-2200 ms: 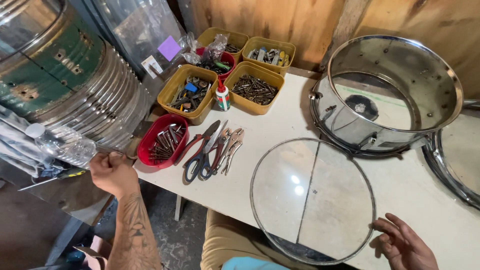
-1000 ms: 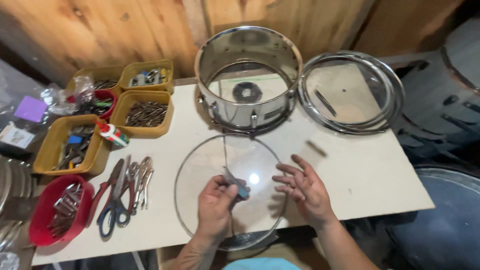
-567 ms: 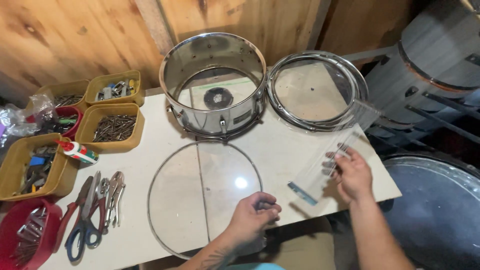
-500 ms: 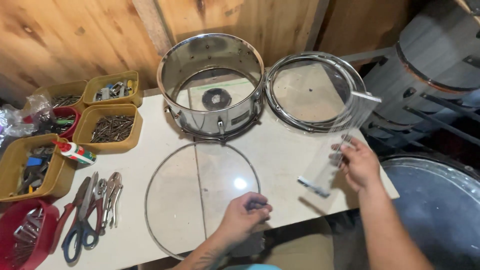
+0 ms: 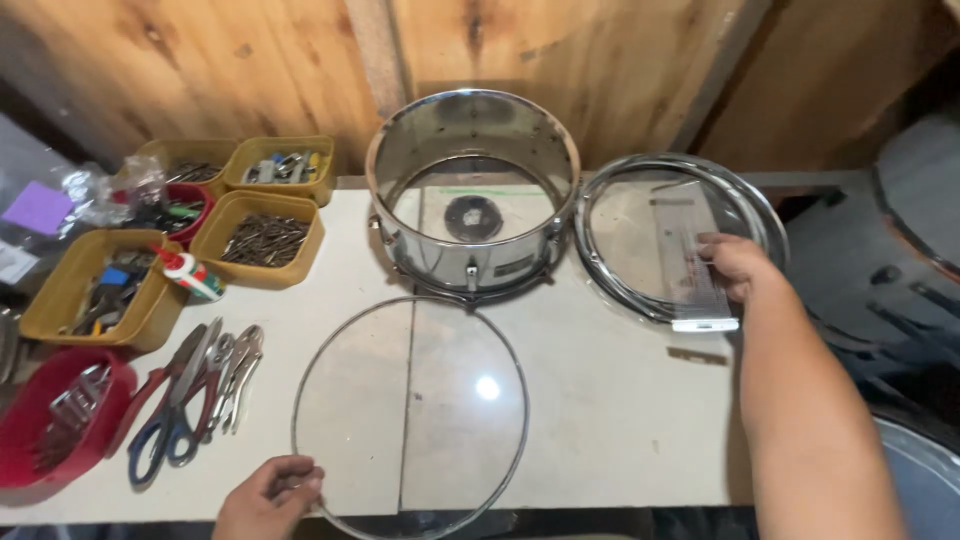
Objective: The person cuts a circular metal ring with shears, then places a mesh screen inside the ring. They position the ring and screen assembly onto a metal drum shell and adjust it to fit.
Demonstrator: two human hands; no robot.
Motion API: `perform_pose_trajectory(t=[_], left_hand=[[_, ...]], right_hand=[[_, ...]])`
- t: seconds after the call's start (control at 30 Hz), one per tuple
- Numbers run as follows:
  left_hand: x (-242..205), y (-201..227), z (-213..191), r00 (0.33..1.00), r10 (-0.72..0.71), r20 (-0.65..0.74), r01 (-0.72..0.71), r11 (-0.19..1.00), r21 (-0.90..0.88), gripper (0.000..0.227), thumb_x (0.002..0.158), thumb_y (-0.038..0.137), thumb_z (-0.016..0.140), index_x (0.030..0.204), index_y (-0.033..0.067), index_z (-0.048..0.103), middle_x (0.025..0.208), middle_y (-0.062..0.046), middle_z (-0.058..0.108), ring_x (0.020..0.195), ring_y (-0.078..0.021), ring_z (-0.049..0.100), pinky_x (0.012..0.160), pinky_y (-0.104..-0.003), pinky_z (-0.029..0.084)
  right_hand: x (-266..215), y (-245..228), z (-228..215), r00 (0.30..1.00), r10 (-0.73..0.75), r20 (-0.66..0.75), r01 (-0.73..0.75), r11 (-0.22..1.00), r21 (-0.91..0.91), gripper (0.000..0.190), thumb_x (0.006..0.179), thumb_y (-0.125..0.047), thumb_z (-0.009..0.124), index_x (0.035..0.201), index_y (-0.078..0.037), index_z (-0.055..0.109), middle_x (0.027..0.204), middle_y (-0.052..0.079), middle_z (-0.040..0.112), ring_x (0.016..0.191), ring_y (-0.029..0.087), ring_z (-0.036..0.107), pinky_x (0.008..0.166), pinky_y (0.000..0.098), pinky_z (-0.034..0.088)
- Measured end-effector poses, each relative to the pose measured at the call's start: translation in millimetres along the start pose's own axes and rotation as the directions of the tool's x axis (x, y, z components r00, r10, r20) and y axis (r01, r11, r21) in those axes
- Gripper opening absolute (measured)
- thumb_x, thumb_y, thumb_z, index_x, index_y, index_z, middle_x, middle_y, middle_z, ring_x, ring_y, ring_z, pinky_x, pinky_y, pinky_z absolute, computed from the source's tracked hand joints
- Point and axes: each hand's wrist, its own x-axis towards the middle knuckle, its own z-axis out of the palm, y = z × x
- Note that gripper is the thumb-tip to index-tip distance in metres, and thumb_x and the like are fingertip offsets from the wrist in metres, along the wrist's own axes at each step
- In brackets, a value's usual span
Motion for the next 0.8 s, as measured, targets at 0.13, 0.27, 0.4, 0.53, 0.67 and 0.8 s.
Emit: perform_pose_trajectory(t=[0.13, 0.27, 0.4, 0.53, 0.67, 0.8], left_hand=[[50, -54, -34, 0.999, 0.017, -0.043, -0.01, 0.988, 0.154, 0.031, 0.082, 0.013, 0.085, 0.112, 0.0064, 0.082, 0.102, -0.009, 0.089, 0.098, -0.0141, 0.077, 0.095, -0.028, 0.055], [60, -54, -34, 0.995, 0.104, -0.002, -0.099, 0.954, 0.283, 0.031, 0.081, 0.026, 0.081, 0.11, 0.0132, 0.082, 0.104, -0.001, 0.088, 0.098, -0.013, 0.078, 0.096, -0.026, 0.052], [44, -18, -23, 0.996, 0.06, 0.067, -0.087, 0.838, 0.539, 0.035, 0.086, 0.038, 0.067, 0.115, 0.0191, 0.076, 0.106, 0.001, 0.086, 0.104, -0.0185, 0.078, 0.097, -0.03, 0.053], [62, -18, -20, 0.996, 0.032, 0.089, -0.088, 0.644, 0.76, 0.034, 0.093, 0.047, 0.056, 0.1, 0.0171, 0.071, 0.098, -0.008, 0.081, 0.101, -0.0315, 0.071, 0.088, -0.039, 0.052], [77, -31, -20, 0.983, -0.043, 0.178, -0.109, 0.645, 0.757, 0.035, 0.088, 0.046, 0.061, 0.093, 0.0127, 0.071, 0.1, -0.01, 0.079, 0.103, -0.032, 0.07, 0.088, -0.038, 0.052], [32, -10, -23, 0.965, -0.168, 0.204, 0.102, 0.95, 0.296, 0.024, 0.094, 0.013, 0.069, 0.077, 0.0017, 0.056, 0.059, -0.017, 0.07, 0.041, -0.0239, 0.053, 0.036, -0.035, 0.039]], right_hand=[[-27, -27, 23, 0.992, 0.038, -0.117, -0.07, 0.956, -0.284, 0.056, 0.094, -0.012, 0.064, 0.148, -0.021, 0.052, 0.103, 0.014, 0.066, 0.073, 0.032, 0.064, 0.06, 0.0565, 0.053], [-59, -42, 28, 0.976, -0.168, -0.139, 0.042, 0.771, -0.635, 0.059, 0.092, -0.026, 0.071, 0.147, -0.008, 0.058, 0.139, 0.019, 0.061, 0.115, 0.037, 0.063, 0.092, 0.0431, 0.048], [-103, -39, 39, 0.918, -0.382, -0.103, 0.208, 0.687, -0.696, 0.053, 0.099, -0.027, 0.068, 0.147, -0.007, 0.058, 0.126, 0.014, 0.07, 0.076, 0.034, 0.07, 0.068, 0.0455, 0.055], [-181, 17, 74, 0.878, -0.479, -0.001, 0.344, 0.633, -0.693, 0.041, 0.101, -0.027, 0.065, 0.138, -0.009, 0.066, 0.123, 0.017, 0.072, 0.107, 0.034, 0.069, 0.094, 0.0454, 0.052], [-283, 70, 127, 0.97, -0.002, 0.243, 0.166, 0.736, -0.656, 0.022, 0.096, -0.019, 0.066, 0.101, -0.005, 0.081, 0.091, 0.013, 0.082, 0.076, 0.022, 0.071, 0.072, 0.0343, 0.053], [-368, 94, 164, 0.873, 0.331, 0.359, 0.024, 0.705, -0.709, 0.032, 0.094, -0.032, 0.076, 0.081, -0.003, 0.083, 0.061, 0.009, 0.069, 0.05, 0.015, 0.058, 0.048, 0.0266, 0.045]])
